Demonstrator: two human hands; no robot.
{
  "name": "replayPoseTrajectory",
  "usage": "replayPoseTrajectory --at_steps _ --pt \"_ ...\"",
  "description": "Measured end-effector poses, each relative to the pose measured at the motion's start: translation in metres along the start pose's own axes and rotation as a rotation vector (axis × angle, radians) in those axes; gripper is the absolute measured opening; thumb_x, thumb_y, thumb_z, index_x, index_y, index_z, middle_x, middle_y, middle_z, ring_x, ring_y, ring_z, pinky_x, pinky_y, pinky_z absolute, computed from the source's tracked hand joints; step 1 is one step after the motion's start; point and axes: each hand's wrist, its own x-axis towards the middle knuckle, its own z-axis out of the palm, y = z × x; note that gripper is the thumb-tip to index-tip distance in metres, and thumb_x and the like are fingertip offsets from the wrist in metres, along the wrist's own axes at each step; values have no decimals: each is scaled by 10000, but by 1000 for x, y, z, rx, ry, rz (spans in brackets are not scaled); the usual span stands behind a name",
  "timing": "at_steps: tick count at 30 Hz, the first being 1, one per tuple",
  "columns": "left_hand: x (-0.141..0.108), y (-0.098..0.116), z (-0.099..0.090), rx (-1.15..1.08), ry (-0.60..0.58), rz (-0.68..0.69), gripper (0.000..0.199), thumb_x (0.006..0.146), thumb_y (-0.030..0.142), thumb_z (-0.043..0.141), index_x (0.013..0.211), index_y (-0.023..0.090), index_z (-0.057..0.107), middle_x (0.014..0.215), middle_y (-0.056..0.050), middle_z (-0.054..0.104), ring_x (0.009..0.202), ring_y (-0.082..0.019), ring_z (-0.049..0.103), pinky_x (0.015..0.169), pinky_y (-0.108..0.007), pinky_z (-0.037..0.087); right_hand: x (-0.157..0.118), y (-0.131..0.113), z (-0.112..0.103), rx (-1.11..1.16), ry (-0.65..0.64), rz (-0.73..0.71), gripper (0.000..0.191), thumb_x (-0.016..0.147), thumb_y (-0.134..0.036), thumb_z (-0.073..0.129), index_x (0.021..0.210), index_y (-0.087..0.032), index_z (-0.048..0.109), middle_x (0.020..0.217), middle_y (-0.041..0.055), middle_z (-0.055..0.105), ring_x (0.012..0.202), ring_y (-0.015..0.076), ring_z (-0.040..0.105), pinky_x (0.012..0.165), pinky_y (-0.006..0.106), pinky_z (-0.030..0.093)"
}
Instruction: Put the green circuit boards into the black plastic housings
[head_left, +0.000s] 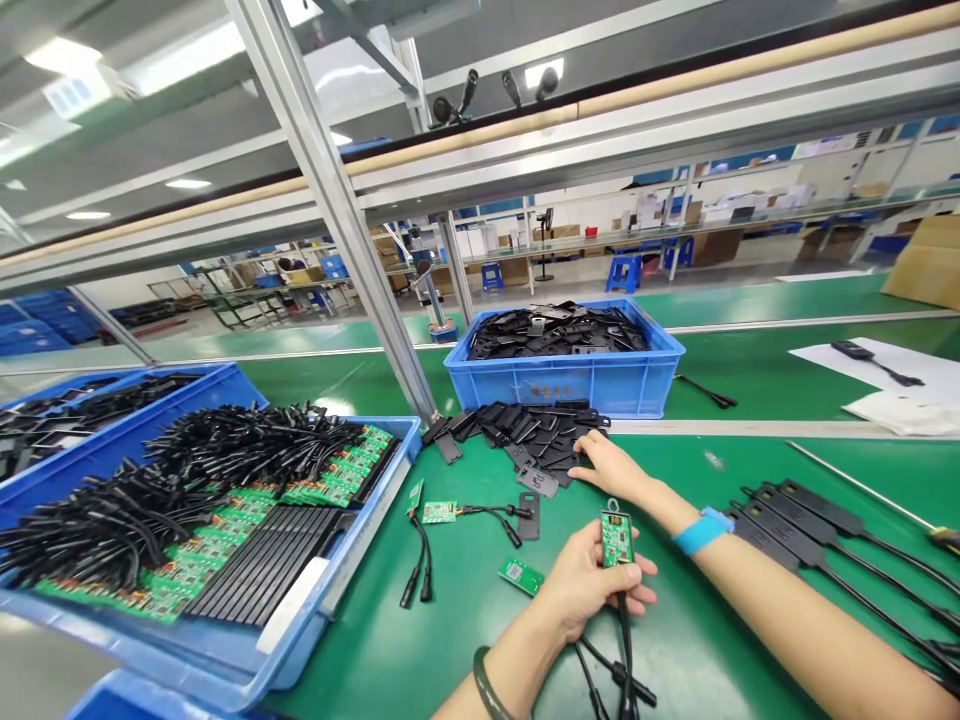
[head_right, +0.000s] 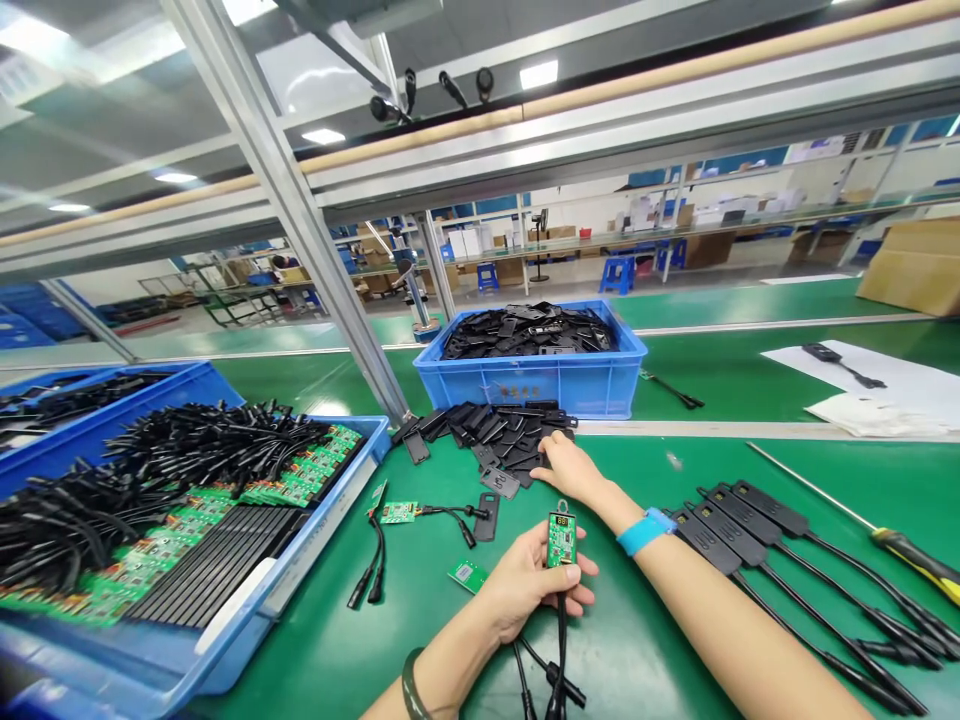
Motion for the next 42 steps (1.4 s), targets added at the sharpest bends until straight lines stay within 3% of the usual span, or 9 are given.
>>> replayPoseTrajectory --at_steps 4,8,14,16,19,30,36,42 --pt "2 1 0 0 33 8 662 542 371 810 1075 134 497 788 -51 666 493 -107 598 483 -227 486 -7 2 -8 147 37 7 210 696 -210 696 845 -163 555 831 51 596 778 201 595 710 314 471" --pt "5 -1 -1 -13 111 19 667 542 363 816 1080 120 506 756 -59 672 499 -98 583 492 -218 465 -29 8 -27 348 96 60 102 771 -223 557 860 -184 525 700 0 610 646 154 599 623 279 492" --pt "6 -2 -2 -18 150 33 659 507 376 843 1033 97 560 756 -85 681 585 -120 610 579 -239 480 -82 5 -52 684 281 219 348 863 -470 467 1010 -163 542 777 54 608 602 152 581 494 266 493" --pt "5 -1 -2 17 120 54 629 474 319 865 997 98 594 788 -83 683 635 -116 611 621 -230 480 -96 -2 -54 857 266 282 392 813 -512 559 989 -163 572 701 26 595 527 127 537 474 256 472" --pt "2 2 -1 62 26 83 595 454 228 876 989 114 643 849 -68 681 706 -102 604 705 -217 469 -108 -11 -49 993 139 290 414 742 -535 645 921 -166 588 641 4 576 534 128 535 449 231 445" --pt "-2 4 5 126 -7 60 607 498 228 858 1054 129 636 885 -85 679 782 -132 607 712 -225 465 -113 -20 -43 1031 59 287 380 748 -517 632 891 -169 574 671 -1 565 584 134 546 491 237 429" --pt "0 0 4 150 27 55 601 536 296 837 1058 103 610 814 -81 682 599 -96 572 594 -230 480 -113 -21 -38 1011 63 316 369 737 -521 631 820 -166 571 653 -4 566 584 140 553 520 254 427" --pt "0 -1 3 177 36 55 624 515 283 847 1062 105 605 812 -75 685 596 -91 575 585 -218 485 -114 -18 -39 1039 73 329 353 738 -497 652 820 -162 575 688 0 571 622 135 558 553 244 420"
